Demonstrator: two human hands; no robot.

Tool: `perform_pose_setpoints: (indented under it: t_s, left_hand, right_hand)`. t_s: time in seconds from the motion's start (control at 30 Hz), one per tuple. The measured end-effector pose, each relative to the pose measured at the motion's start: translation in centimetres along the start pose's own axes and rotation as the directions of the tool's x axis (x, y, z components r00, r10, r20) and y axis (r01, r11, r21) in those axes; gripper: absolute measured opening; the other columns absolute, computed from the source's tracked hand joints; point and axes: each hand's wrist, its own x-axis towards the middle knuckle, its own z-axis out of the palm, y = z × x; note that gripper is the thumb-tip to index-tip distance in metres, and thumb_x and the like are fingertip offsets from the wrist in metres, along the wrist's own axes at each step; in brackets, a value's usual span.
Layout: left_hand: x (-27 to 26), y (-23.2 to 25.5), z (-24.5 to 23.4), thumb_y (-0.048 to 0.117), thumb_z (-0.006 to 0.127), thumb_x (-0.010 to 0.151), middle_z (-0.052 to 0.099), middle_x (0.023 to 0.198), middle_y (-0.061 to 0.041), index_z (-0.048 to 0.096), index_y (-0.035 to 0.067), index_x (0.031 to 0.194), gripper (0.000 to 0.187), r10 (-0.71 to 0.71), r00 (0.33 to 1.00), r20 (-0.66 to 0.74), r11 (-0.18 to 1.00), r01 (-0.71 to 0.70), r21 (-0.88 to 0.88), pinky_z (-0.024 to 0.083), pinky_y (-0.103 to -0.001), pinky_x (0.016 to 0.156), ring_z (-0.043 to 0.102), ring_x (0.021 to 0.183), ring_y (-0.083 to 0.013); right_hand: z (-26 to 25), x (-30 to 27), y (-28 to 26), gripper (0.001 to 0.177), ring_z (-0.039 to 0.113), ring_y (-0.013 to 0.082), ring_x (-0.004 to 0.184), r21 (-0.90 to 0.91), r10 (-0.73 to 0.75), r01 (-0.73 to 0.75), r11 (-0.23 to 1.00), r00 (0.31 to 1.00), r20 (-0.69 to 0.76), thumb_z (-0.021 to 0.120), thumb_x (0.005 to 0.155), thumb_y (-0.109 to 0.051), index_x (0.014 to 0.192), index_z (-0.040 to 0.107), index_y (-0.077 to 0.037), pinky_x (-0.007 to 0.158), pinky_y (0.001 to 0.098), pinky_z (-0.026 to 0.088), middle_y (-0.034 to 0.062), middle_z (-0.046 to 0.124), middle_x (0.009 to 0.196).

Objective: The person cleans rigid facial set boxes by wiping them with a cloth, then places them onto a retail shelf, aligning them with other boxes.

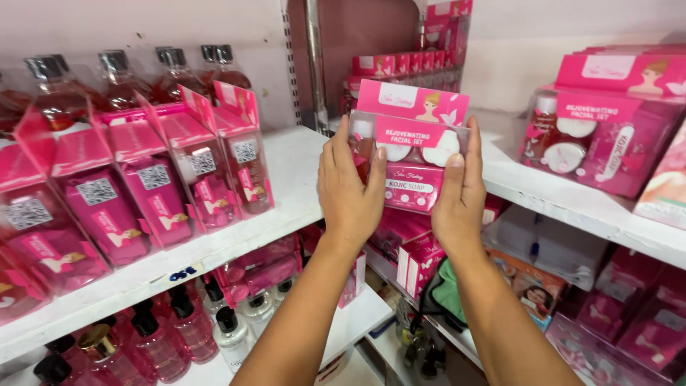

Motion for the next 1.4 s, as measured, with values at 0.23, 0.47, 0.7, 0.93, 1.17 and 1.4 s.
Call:
perform_pose_setpoints:
  t_s: [0.23, 0.47, 0.7, 0.93, 1.17, 1.4]
  left_hand:
    - [-4.7, 2.2, 0.3, 0.025, 0.067, 0.102, 0.053, 0.141, -0.022, 0.037, -0.003, 0.154, 0.067, 0.020, 0.999, 0.025, 0.997, -0.018, -0.075, 0.042, -0.049, 0.112, 0.054, 0.129, -0.0366]
    - [-10.7, 0.8, 1.0, 0.023, 0.065, 0.104, 0.048, 0.144, -0.026, 0.031, -0.006, 0.157, 0.069, -0.023, 0.996, 0.088, 0.992, 0.034, -0.124, 0.042, -0.048, 0.113, 0.051, 0.132, -0.0406]
    - [-16.3, -2.4, 1.5, 0.022, 0.068, 0.101, 0.053, 0.138, -0.024, 0.041, -0.005, 0.148, 0.061, -0.222, 0.956, 0.194, 0.939, 0.263, -0.221, 0.044, -0.043, 0.110, 0.055, 0.128, -0.0333]
    - [-18.5, -4.9, 1.1, 0.026, 0.068, 0.099, 0.069, 0.126, -0.009, 0.055, -0.004, 0.135, 0.048, -0.415, 0.690, 0.593, 0.398, 0.723, -0.564, 0.048, -0.032, 0.103, 0.064, 0.115, -0.0153]
    - [-20.5, -6.7, 2.0, 0.035, 0.062, 0.101, 0.071, 0.119, -0.007, 0.059, 0.001, 0.129, 0.044, -0.506, 0.534, 0.677, 0.129, 0.823, -0.553, 0.054, -0.030, 0.093, 0.068, 0.104, -0.0118]
    - [-23.0, -8.2, 2.9, 0.031, 0.067, 0.098, 0.075, 0.111, -0.008, 0.064, 0.000, 0.121, 0.039, -0.582, 0.466, 0.666, 0.101, 0.854, -0.509, 0.056, -0.028, 0.086, 0.070, 0.095, -0.0126]
  right_hand:
    - [-3.2, -3.9, -0.5, 0.059, 0.044, 0.0215, 0.148, 0.029, -0.009, 0.010, 1.000, 1.000, -0.029, 0.036, 0.119, -0.033, 0.166, 0.023, -0.001, 0.126, 0.0338, 0.034, 0.0173, 0.043, 0.164]
    - [-5.1, -8.4, 0.5, 0.057, 0.042, 0.0217, 0.149, 0.053, 0.000, 0.000, 0.999, 1.000, 0.015, 0.035, 0.120, -0.029, 0.167, 0.021, 0.000, 0.127, 0.0342, 0.033, 0.0170, 0.041, 0.165]
    - [-6.4, -12.5, 2.2, 0.055, 0.043, 0.0277, 0.151, -0.180, 0.086, -0.061, 0.982, 0.987, 0.134, 0.035, 0.117, -0.027, 0.163, 0.027, 0.002, 0.125, 0.0363, 0.033, 0.0219, 0.042, 0.164]
    - [-6.4, -15.3, 3.7, 0.054, 0.042, 0.0275, 0.150, -0.153, 0.149, -0.125, 0.980, 0.976, 0.156, 0.037, 0.117, -0.027, 0.162, 0.029, 0.003, 0.124, 0.0367, 0.032, 0.0215, 0.042, 0.164]
    - [-6.3, -16.4, 4.5, 0.055, 0.047, 0.0234, 0.144, -0.086, 0.298, -0.286, 0.954, 0.930, 0.215, 0.039, 0.115, -0.029, 0.162, 0.030, -0.001, 0.120, 0.0346, 0.035, 0.0167, 0.049, 0.158]
    - [-6.5, -17.7, 5.9, 0.055, 0.048, 0.0208, 0.141, -0.064, 0.413, -0.411, 0.910, 0.874, 0.256, 0.040, 0.113, -0.031, 0.162, 0.034, -0.005, 0.118, 0.0341, 0.036, 0.0144, 0.052, 0.155]
